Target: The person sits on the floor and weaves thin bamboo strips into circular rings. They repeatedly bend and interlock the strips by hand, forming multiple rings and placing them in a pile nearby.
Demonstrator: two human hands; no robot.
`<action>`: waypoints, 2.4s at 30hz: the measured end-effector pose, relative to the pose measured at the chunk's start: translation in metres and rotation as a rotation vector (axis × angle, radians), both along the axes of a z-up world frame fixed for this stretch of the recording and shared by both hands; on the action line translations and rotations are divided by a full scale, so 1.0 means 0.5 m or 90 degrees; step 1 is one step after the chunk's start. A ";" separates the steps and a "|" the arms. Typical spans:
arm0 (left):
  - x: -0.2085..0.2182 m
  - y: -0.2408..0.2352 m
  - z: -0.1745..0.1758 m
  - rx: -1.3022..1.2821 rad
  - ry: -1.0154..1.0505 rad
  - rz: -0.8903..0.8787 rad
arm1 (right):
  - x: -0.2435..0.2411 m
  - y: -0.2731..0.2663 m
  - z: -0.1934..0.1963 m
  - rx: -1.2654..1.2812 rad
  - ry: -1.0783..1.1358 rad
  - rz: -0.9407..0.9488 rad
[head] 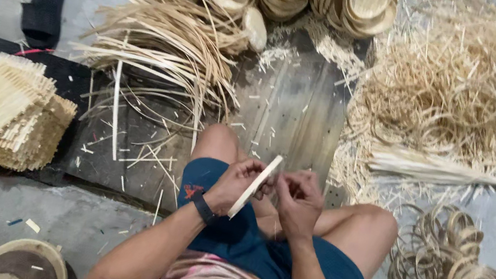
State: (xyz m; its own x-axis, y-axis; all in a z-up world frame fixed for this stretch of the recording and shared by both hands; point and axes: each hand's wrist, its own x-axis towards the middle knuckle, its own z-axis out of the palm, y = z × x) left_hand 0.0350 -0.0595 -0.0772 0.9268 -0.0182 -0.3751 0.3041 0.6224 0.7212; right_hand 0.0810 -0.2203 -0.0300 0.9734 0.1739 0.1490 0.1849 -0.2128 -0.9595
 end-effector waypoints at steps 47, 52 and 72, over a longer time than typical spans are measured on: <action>-0.002 -0.053 0.072 0.038 0.095 0.042 | 0.031 -0.053 0.128 -0.261 -0.073 0.216; 0.001 0.002 0.093 0.540 -0.156 0.285 | 0.031 -0.046 0.092 -0.123 -0.052 0.079; -0.100 0.093 0.114 0.871 -0.271 0.076 | -0.151 0.047 -0.045 0.119 0.420 0.473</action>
